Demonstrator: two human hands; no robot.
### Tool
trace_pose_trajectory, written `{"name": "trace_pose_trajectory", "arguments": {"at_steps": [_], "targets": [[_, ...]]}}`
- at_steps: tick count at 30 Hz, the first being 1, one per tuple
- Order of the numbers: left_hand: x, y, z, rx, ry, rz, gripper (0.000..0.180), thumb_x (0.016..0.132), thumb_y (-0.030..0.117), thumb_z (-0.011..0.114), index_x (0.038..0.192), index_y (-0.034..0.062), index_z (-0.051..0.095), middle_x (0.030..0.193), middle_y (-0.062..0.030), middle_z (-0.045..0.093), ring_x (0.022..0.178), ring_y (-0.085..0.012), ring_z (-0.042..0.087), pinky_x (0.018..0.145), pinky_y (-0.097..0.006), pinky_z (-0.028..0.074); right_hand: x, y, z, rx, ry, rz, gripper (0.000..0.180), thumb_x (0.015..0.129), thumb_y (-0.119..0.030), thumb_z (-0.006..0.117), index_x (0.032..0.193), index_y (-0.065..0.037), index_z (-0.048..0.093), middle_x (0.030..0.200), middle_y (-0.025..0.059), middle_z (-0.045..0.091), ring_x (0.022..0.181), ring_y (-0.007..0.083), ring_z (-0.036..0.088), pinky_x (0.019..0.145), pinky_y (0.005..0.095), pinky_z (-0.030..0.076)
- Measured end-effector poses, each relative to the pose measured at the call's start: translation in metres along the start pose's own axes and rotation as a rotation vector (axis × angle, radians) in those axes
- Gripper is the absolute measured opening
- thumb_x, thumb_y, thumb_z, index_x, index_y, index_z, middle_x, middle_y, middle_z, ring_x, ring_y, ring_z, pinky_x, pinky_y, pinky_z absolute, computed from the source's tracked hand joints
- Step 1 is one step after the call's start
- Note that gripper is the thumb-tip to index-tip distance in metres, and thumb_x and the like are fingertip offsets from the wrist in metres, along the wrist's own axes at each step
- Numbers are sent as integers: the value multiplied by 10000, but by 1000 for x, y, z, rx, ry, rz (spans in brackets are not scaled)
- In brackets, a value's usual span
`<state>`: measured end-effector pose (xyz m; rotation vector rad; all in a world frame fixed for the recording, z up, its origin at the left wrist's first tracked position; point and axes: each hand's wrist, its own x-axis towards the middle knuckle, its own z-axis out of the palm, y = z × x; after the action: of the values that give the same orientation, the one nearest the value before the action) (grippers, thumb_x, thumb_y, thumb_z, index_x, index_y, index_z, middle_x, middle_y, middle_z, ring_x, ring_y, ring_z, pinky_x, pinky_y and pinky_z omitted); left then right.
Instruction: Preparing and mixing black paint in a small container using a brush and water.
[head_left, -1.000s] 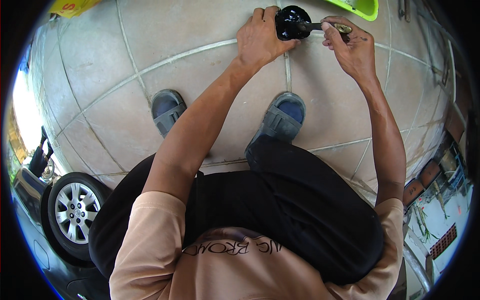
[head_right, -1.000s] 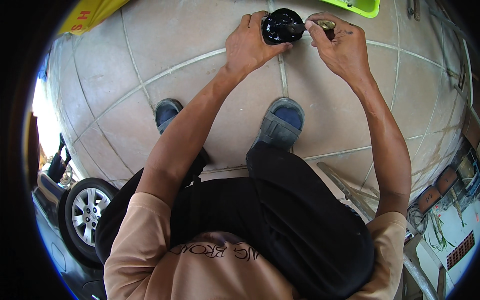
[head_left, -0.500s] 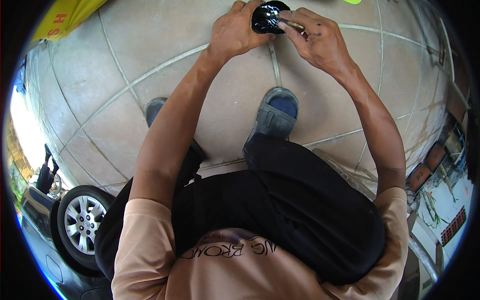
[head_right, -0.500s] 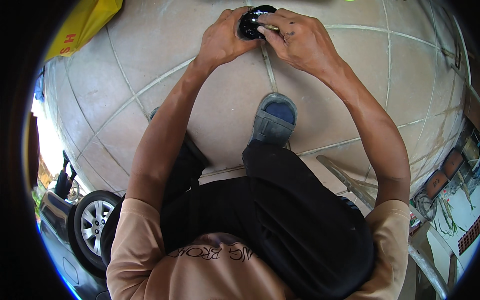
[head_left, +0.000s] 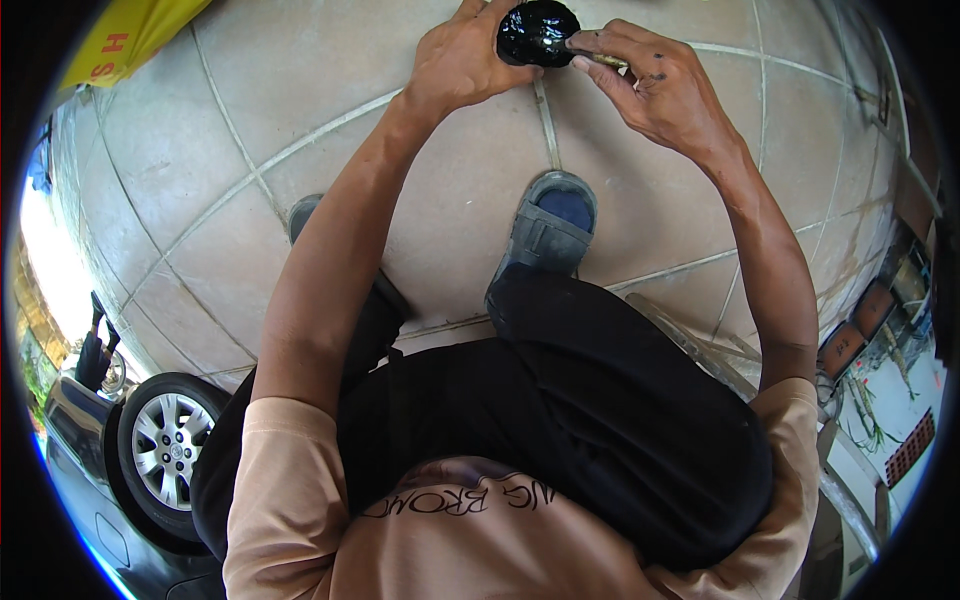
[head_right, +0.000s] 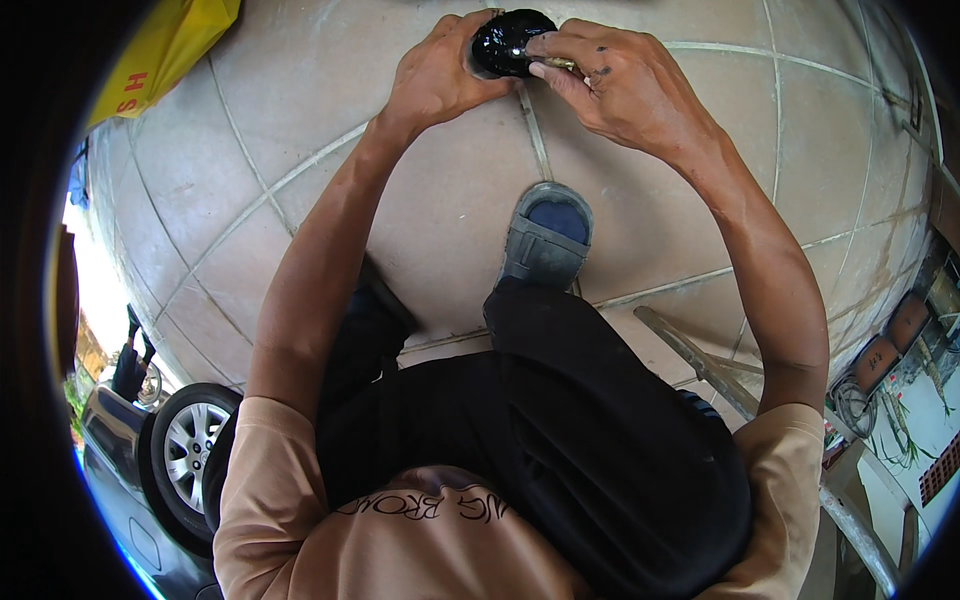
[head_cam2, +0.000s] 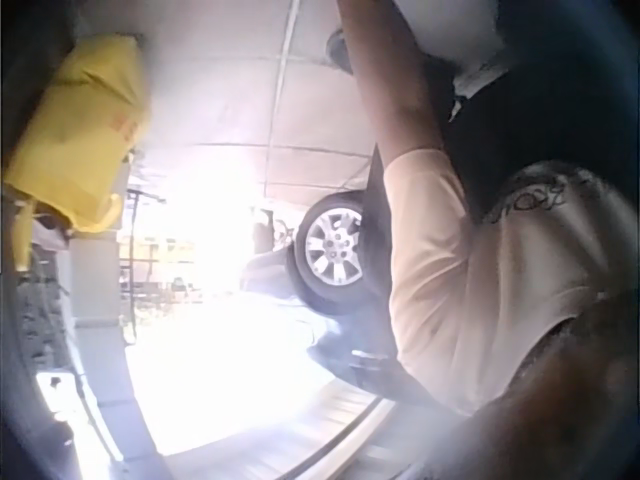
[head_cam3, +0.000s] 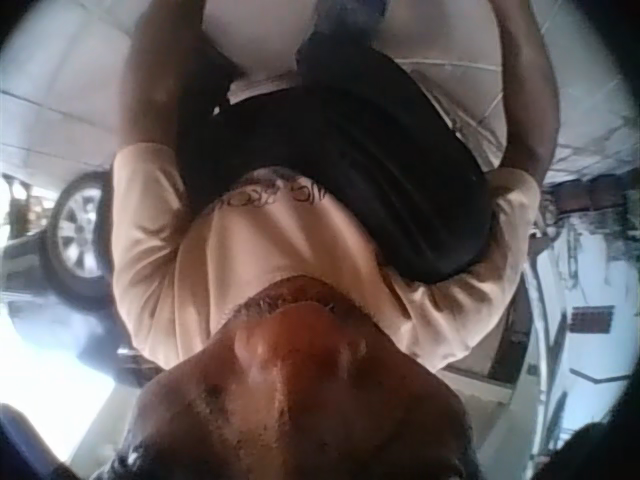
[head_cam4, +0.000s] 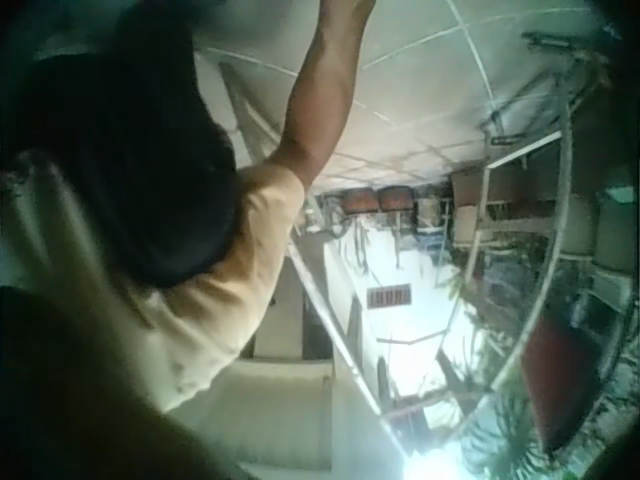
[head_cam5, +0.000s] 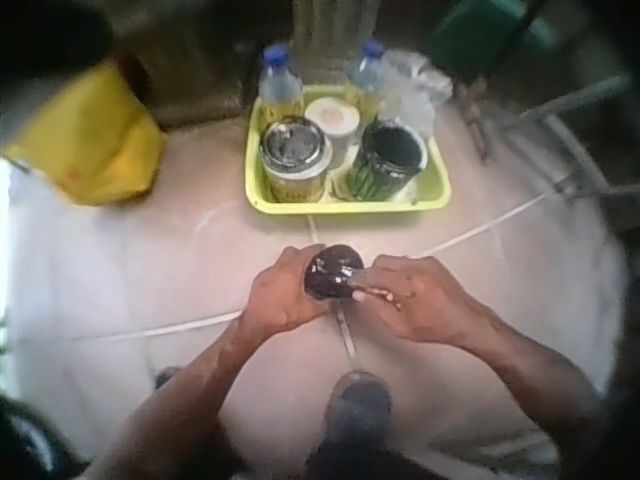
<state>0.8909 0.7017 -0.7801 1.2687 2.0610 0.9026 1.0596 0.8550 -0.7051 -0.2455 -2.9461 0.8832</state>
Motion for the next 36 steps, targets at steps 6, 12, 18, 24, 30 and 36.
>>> {"name": "trace_pose_trajectory", "arguments": {"at_steps": [6,12,18,24,30,36], "targets": [[-4,-4,13,21,117,0,842,684,372,899,1387,123,506,1212,-192,629,1114,-409,629,943,-473,534,5,5,10,-30,105,4,212,900,-129,741,1098,-55,748,955,104,731,738,286,686,713,365,563],[-5,-7,14,-27,114,9,791,685,370,897,1328,106,519,1192,-194,622,1073,-413,631,913,-473,537,-6,2,17,6,87,15,220,909,-149,743,1105,-50,747,951,101,736,745,267,696,702,341,566],[-6,-10,13,-22,103,35,786,689,344,889,1338,112,512,1199,-187,619,1085,-405,632,918,-471,538,-5,21,17,429,241,409,248,974,-237,712,1113,-35,744,845,79,734,732,151,719,628,277,569],[-4,-3,12,41,36,-91,776,689,353,885,1328,116,515,1199,-184,619,1096,-405,630,924,-478,537,5,33,30,522,184,618,281,992,-267,695,1150,-39,737,850,92,732,736,143,727,599,246,561],[-5,-6,11,7,44,-71,770,689,354,884,1324,122,514,1192,-183,622,1093,-407,630,923,-483,536,12,21,35,599,158,709,342,870,-141,783,1149,16,662,976,103,720,853,150,680,762,307,557],[-5,-8,14,24,77,-30,760,687,355,880,1312,119,520,1181,-175,625,1084,-408,629,911,-479,538,17,6,32,320,270,411,119,957,-85,655,972,24,700,754,67,699,670,99,633,621,280,525]]}}
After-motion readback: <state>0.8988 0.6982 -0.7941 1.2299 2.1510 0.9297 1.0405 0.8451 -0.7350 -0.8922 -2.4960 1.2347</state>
